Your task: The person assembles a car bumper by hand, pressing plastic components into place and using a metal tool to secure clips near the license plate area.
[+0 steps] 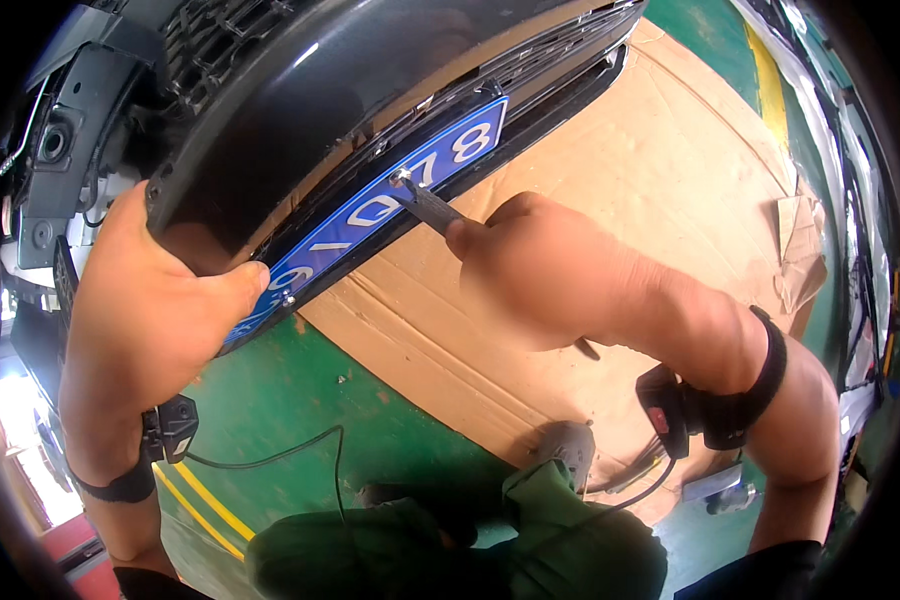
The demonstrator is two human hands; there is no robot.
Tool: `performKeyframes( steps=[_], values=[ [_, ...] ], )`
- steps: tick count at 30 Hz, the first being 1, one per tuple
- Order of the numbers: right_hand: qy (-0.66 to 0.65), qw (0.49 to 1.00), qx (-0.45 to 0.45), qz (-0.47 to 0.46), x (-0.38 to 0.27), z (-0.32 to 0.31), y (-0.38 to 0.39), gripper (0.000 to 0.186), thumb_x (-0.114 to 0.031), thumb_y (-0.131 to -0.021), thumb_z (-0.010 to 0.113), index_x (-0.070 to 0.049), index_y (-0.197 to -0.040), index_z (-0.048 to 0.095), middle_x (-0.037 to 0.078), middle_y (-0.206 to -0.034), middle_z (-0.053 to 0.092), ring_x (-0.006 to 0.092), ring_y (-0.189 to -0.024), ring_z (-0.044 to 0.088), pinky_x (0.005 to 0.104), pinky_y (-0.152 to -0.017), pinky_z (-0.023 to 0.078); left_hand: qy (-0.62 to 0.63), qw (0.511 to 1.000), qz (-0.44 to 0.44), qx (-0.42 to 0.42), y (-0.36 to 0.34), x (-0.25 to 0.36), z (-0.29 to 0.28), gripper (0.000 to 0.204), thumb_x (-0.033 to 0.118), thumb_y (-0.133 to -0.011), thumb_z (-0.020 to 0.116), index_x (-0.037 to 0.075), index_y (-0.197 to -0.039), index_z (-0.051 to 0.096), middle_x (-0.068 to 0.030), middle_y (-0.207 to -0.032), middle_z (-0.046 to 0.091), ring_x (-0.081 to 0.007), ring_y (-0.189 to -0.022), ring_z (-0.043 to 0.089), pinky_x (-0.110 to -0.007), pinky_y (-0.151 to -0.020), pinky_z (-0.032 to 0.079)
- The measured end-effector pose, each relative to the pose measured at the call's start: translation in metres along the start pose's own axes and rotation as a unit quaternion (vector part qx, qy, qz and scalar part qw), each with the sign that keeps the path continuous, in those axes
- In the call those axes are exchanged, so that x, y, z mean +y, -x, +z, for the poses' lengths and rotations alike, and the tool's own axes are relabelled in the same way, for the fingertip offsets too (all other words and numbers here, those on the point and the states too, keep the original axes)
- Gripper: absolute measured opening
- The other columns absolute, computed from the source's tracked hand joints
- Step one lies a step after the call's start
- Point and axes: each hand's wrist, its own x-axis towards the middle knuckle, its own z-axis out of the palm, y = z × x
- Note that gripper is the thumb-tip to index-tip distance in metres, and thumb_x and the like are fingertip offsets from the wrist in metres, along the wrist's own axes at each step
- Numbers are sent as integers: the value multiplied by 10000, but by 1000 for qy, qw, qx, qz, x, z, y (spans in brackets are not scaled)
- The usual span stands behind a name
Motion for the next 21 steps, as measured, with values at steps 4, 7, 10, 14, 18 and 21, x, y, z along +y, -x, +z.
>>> performKeyframes(
  steps=[4, 7, 10, 14, 18, 21],
  values=[
    [-107, 939, -120, 303, -35, -6, 1, 388, -310, -1039, 486, 10, -875, 632, 76, -673, 583, 179, -605, 608, 334, -519, 489, -23, 1000, 19, 9, -1, -2, -8, 483, 142, -813, 783, -56, -1191, 556, -134, -833, 702, -172, -658, 657, -299, -620, 534],
    [75, 994, -73, 36, -5, 7, -2, 379, -313, -1033, 487, 2, -870, 622, 68, -661, 573, 183, -584, 603, 335, -501, 485, -42, 998, 28, 26, -1, -11, -4, 484, 132, -811, 779, -60, -1191, 548, -134, -816, 699, -173, -638, 654, -300, -603, 531],
    [-299, 910, -143, 250, -34, -3, -3, 410, -338, -1007, 504, -71, -698, 467, -16, -544, 381, 106, -438, 404, 279, -387, 311, -70, 995, 49, 49, -6, -17, 11, 485, 121, -808, 776, -63, -1190, 540, -135, -798, 696, -175, -617, 650, -301, -586, 528],
    [-171, 946, -41, 273, -34, 22, -6, 437, -323, -1005, 502, -101, -640, 411, -51, -511, 290, 81, -400, 335, 259, -352, 243, -196, 970, 76, 125, 6, -18, 2, 486, 107, -805, 771, -68, -1189, 529, -136, -775, 692, -176, -590, 645, -301, -563, 525],
    [-198, 939, -94, 266, -7, 12, -16, 462, -405, -1010, 522, 12, -834, 615, 75, -622, 564, 199, -549, 612, 323, -458, 470, -204, 960, 70, 175, 1, -31, 31, 482, 97, -803, 766, -71, -1184, 526, -143, -788, 695, -181, -592, 653, -306, -564, 532],
    [-103, 992, -16, 67, 30, 48, -20, 459, -384, -1009, 496, -25, -729, 564, 20, -570, 434, 155, -485, 501, 295, -418, 381, -260, 942, 104, 185, 14, -18, 16, 466, 103, -800, 767, -64, -1174, 545, -160, -874, 707, -190, -689, 688, -322, -636, 559]
  ],
)
